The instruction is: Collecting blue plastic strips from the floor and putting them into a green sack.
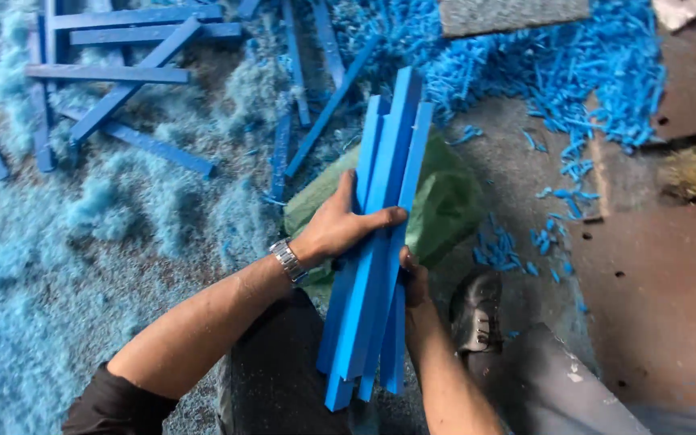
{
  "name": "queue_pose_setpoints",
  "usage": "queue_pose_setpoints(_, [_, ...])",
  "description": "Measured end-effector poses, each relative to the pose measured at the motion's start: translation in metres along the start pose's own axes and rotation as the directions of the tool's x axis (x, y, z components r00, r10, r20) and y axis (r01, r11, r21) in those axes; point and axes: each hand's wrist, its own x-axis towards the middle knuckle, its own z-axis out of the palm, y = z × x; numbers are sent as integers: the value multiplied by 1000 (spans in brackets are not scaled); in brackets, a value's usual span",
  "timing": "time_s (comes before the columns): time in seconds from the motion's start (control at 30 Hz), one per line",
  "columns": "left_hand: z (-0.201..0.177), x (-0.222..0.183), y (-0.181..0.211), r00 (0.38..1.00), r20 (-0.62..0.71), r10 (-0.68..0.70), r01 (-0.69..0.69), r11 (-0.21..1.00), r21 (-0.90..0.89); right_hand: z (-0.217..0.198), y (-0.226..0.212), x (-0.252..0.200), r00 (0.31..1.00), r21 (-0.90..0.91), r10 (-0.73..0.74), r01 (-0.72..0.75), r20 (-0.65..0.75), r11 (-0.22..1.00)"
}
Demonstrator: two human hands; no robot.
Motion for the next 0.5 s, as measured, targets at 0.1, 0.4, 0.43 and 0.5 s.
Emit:
queue_pose_setpoints(0.1, [44, 14, -7, 970, 217, 106, -138, 981, 136, -26, -11, -43, 987, 125, -134, 123, 83, 985])
queue_pose_setpoints(0.4, [31, 88, -66, 915, -50, 400, -333, 820, 466, -79, -67, -85, 879, 356, -389, 282, 276, 891])
queue_pose_setpoints(0.43, [23, 96, -88, 865, -123, 487, -335, 743, 580, -91, -70, -86, 871, 370, -395, 279, 291, 886])
queue_pose_setpoints(0.5, [31, 81, -106, 884, -106, 456, -293, 715, 635, -115, -68, -97, 883, 359, -375, 266, 281, 895])
